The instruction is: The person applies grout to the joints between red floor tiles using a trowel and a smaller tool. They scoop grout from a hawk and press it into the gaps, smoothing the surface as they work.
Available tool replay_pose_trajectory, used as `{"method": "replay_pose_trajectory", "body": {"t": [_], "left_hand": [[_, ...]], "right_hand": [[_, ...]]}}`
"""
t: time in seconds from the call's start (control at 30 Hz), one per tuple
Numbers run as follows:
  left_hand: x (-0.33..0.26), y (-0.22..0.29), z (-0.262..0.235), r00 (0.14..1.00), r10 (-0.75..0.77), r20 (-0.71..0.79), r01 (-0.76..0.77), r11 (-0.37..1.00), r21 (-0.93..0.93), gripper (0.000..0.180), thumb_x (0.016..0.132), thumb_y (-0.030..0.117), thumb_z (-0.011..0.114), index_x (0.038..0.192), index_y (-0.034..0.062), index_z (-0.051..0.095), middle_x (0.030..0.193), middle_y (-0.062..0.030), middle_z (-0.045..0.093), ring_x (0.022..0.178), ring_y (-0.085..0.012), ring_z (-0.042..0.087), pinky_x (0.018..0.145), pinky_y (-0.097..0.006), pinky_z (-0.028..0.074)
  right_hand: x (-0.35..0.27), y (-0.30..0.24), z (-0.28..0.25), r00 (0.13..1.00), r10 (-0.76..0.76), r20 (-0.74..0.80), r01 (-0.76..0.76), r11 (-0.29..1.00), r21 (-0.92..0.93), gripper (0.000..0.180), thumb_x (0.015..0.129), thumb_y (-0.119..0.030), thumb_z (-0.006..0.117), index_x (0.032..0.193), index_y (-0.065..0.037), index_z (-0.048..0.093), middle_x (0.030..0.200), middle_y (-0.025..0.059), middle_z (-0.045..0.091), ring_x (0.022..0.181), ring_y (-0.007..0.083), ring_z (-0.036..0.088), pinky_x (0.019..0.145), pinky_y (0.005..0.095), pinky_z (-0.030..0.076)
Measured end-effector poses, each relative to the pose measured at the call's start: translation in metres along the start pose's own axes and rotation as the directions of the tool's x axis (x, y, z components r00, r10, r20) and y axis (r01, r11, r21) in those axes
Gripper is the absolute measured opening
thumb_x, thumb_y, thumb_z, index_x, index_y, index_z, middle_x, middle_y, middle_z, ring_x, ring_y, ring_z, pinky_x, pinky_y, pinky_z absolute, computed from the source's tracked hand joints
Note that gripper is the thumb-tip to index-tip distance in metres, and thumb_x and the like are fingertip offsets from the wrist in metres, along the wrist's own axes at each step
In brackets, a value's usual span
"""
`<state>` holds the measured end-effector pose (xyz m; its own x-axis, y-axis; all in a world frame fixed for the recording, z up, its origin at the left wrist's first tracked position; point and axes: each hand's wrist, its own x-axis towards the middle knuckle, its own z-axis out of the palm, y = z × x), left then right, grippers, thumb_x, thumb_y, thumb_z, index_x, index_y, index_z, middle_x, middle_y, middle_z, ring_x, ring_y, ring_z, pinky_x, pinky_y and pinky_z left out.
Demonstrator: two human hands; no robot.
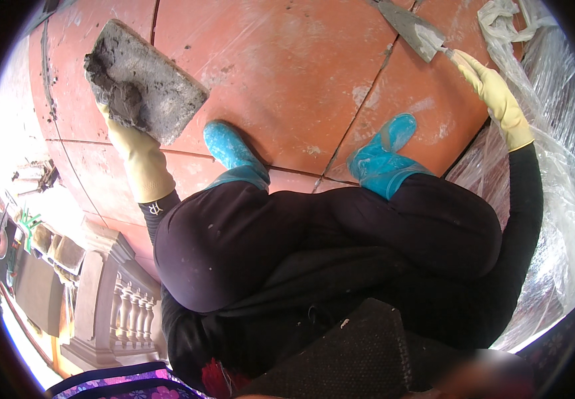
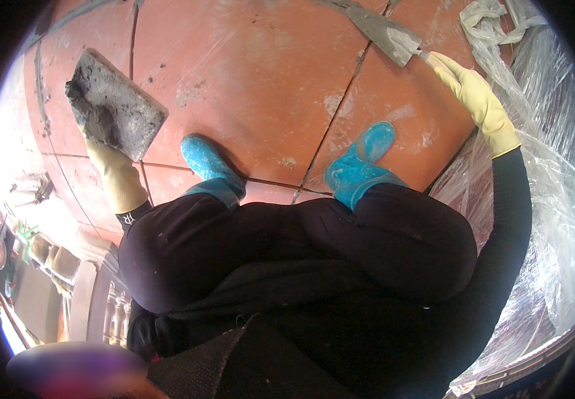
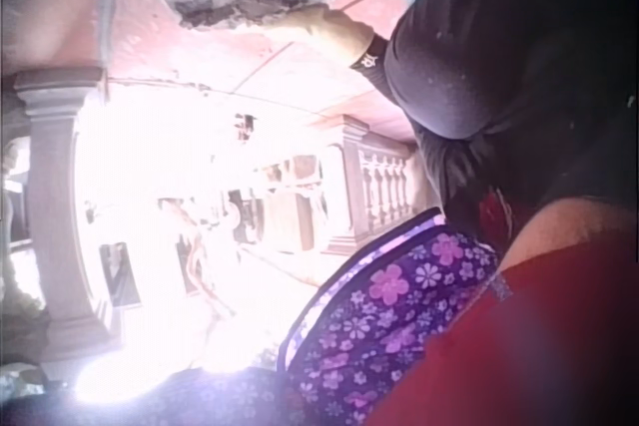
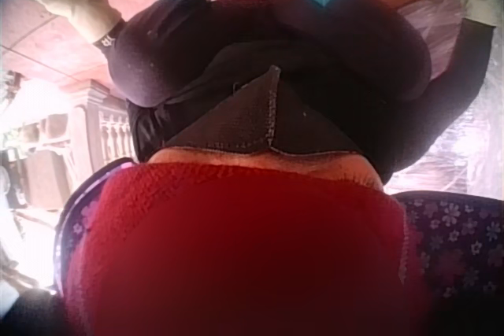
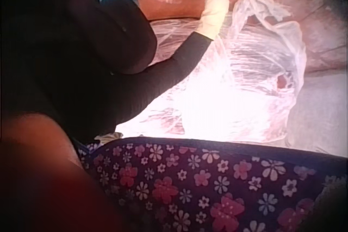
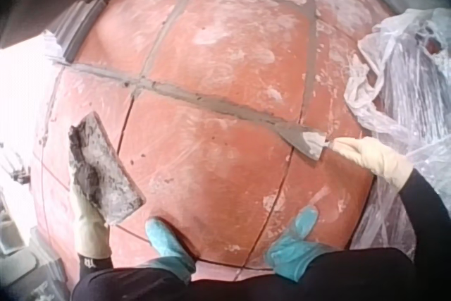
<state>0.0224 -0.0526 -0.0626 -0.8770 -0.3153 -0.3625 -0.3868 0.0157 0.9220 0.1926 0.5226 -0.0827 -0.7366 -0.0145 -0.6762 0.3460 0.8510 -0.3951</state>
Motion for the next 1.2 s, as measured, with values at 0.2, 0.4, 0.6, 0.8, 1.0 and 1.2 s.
{"method": "replay_pose_trajectory", "body": {"t": [0.2,0.4,0.6,0.8,1.0,1.2], "left_hand": [[-0.008,-0.019,-0.017,0.997,0.034,0.075,-0.023,0.99,-0.137,0.07,0.1,0.052,0.052,0.152,0.0066,0.041,0.151,-0.0066,0.047,0.137,-0.0265,0.045,0.115,-0.037,0.032],[-0.009,-0.051,-0.023,0.978,-0.149,-0.145,0.123,0.977,-0.177,0.064,0.102,0.051,0.048,0.137,-0.0028,0.053,0.136,-0.0177,0.058,0.123,-0.0292,0.055,0.105,-0.042,0.044],[-0.017,-0.051,-0.011,0.994,-0.016,0.11,0.04,0.975,-0.22,0.062,0.103,0.049,0.05,0.14,-0.0003,0.051,0.134,-0.0131,0.059,0.122,-0.0247,0.057,0.103,-0.04,0.046],[-0.023,-0.056,-0.006,0.987,0.11,0.114,-0.086,0.976,-0.202,0.06,0.101,0.051,0.053,0.132,-0.0006,0.058,0.125,-0.011,0.065,0.11,-0.0199,0.062,0.096,-0.034,0.049],[-0.03,-0.06,-0.01,0.993,-0.033,0.115,0.048,0.99,-0.132,0.053,0.103,0.049,0.052,0.111,-0.0004,0.067,0.096,-0.0026,0.064,0.087,-0.0117,0.054,0.08,-0.029,0.046],[-0.04,-0.051,-0.002,0.987,0.152,0.052,-0.149,0.987,-0.064,0.048,0.104,0.042,0.053,0.101,-0.0019,0.071,0.084,-0.0001,0.066,0.077,-0.008,0.053,0.072,-0.027,0.046]], "right_hand": [[-0.032,0.012,0.027,0.981,-0.024,-0.194,0.023,1.0,-0.01,0.047,0.098,-0.028,0.063,0.139,-0.005,0.056,0.13,0.0155,0.065,0.123,0.0289,0.062,0.1,0.0348,0.047],[-0.013,-0.043,0.077,0.832,-0.151,-0.534,0.153,0.987,-0.04,0.041,0.083,-0.004,0.074,0.12,-0.002,0.058,0.116,0.0131,0.062,0.108,0.0307,0.062,0.093,0.0387,0.049],[0.006,-0.119,0.072,0.812,-0.319,-0.488,0.223,0.943,-0.246,0.044,0.079,0.002,0.071,0.12,-0.006,0.058,0.119,0.0125,0.062,0.103,0.034,0.065,0.086,0.0394,0.053],[0.027,-0.174,0.067,0.664,-0.505,-0.551,0.373,0.863,-0.341,0.058,0.075,0.001,0.074,0.13,-0.011,0.06,0.112,0.0111,0.067,0.096,0.0332,0.068,0.081,0.0381,0.054],[0.022,-0.215,0.056,0.613,-0.62,-0.49,0.456,0.784,-0.421,0.062,0.08,-0.009,0.073,0.14,-0.013,0.056,0.103,0.0108,0.064,0.089,0.0307,0.067,0.075,0.0383,0.053],[0.011,-0.237,0.066,0.723,-0.525,-0.448,0.378,0.844,-0.38,0.057,0.081,-0.009,0.073,0.136,-0.015,0.058,0.106,0.0108,0.061,0.091,0.031,0.067,0.077,0.039,0.055]]}}
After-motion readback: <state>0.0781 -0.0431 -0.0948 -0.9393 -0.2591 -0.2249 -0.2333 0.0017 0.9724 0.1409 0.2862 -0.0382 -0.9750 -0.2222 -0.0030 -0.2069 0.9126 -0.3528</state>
